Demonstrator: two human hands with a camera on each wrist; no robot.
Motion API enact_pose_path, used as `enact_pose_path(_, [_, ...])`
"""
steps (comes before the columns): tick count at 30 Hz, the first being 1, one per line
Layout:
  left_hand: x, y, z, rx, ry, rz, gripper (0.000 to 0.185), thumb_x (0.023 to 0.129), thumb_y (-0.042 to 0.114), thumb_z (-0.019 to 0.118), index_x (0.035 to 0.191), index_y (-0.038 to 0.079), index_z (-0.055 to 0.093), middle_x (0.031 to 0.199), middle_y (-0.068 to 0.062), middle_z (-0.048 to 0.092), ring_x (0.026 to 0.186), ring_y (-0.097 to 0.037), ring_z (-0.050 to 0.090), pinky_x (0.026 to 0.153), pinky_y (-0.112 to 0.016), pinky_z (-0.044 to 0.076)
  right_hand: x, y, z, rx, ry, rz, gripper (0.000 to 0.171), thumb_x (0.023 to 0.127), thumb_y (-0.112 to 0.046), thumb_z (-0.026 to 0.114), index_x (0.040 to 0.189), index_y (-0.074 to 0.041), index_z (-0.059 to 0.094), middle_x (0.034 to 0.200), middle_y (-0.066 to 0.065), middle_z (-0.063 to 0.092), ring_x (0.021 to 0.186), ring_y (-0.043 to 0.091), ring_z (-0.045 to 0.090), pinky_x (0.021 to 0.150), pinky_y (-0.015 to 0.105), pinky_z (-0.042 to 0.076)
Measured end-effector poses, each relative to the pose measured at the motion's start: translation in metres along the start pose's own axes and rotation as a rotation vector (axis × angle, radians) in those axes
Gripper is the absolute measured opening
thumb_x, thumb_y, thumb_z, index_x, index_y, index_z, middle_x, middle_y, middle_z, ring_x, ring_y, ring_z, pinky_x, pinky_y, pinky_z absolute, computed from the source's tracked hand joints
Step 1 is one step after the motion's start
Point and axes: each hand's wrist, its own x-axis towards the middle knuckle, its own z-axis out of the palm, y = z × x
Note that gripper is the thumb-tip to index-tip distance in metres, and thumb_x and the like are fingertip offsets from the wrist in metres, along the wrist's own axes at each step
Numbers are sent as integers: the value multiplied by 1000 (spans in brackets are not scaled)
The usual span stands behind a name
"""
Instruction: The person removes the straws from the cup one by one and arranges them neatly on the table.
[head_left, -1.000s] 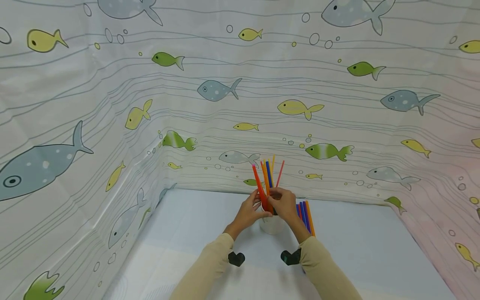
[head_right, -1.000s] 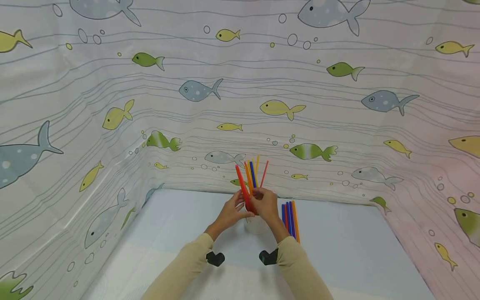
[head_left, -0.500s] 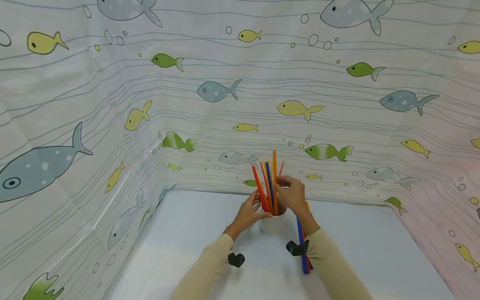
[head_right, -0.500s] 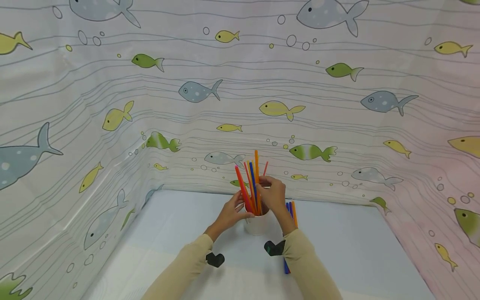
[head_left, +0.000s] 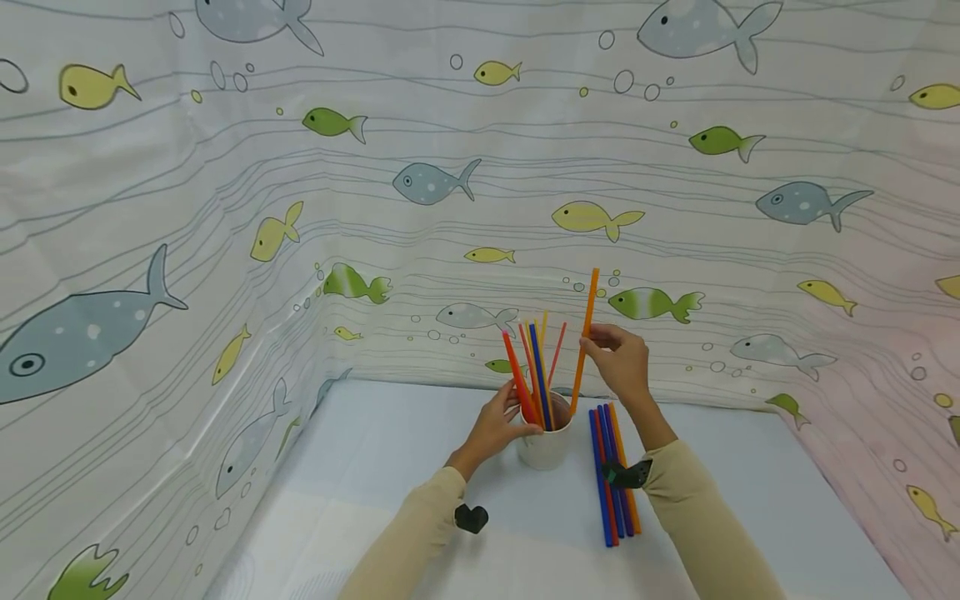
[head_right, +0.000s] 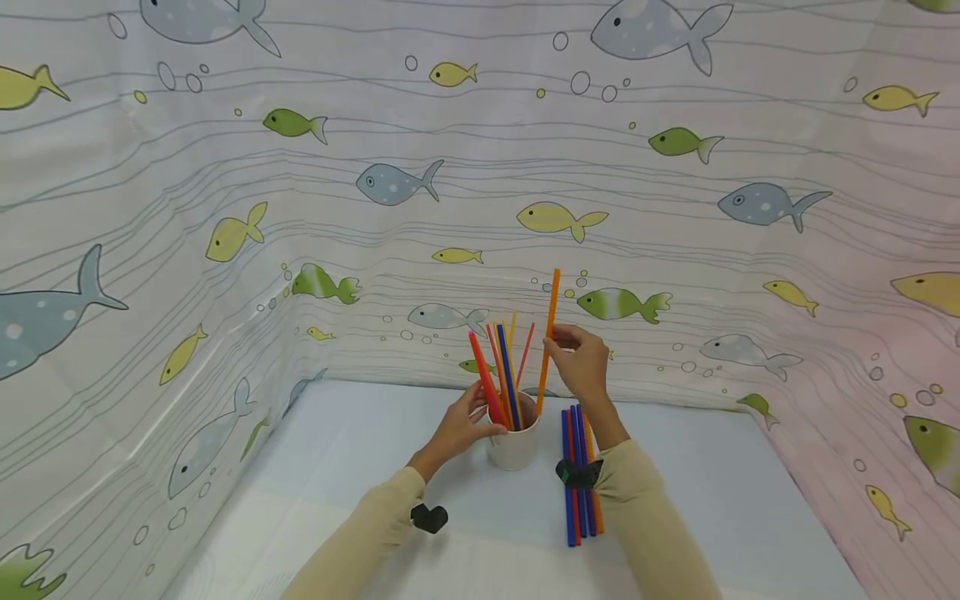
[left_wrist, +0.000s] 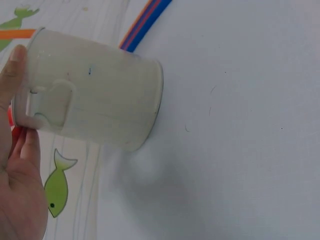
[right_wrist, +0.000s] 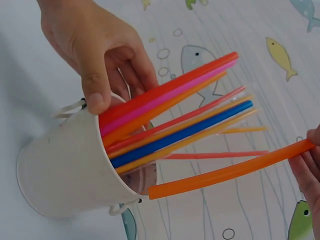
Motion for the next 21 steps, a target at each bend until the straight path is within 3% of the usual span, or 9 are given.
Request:
enact_pose_path(5, [0, -1, 0, -3, 2, -7, 98, 76, 13, 84, 153, 7, 25, 133, -11, 54, 125, -23, 52, 104, -40, 43, 3, 5, -15, -24, 24, 8, 28, 86, -18, 77, 108, -2, 73, 96, 11, 73, 85, 15, 67, 75, 17, 52])
enact_pose_path(8, [-1, -1, 0, -7, 1, -14, 97, 77, 14, 83, 154, 7, 24, 134, -12, 53, 126, -24, 51, 104, -42, 43, 1, 12, -22, -49, 11, 47, 29, 87, -19, 76, 110, -3, 72, 97, 12, 73, 88, 18, 66, 70, 13, 50])
enact_pose_path(15, [-3, 1, -1, 0, -3, -2, 96, 78, 14, 82, 154, 6, 24, 134, -12, 53, 126, -23, 51, 104, -38, 43, -14, 42, -29, -73, -51, 176, 31, 90, -17, 71, 116, 1, 69, 104, 17, 70, 93, 28, 67, 68, 11, 52])
enact_pose_path(21, [-4, 2, -1, 2, -7, 14, 96, 78, 13, 82, 154, 6, 24, 134, -12, 53, 125, -22, 52, 103, -36, 44, -25, 65, -35, -86, -78, 287, 33, 92, -19, 69, 119, 2, 67, 105, 18, 69, 91, 27, 69, 72, 17, 56])
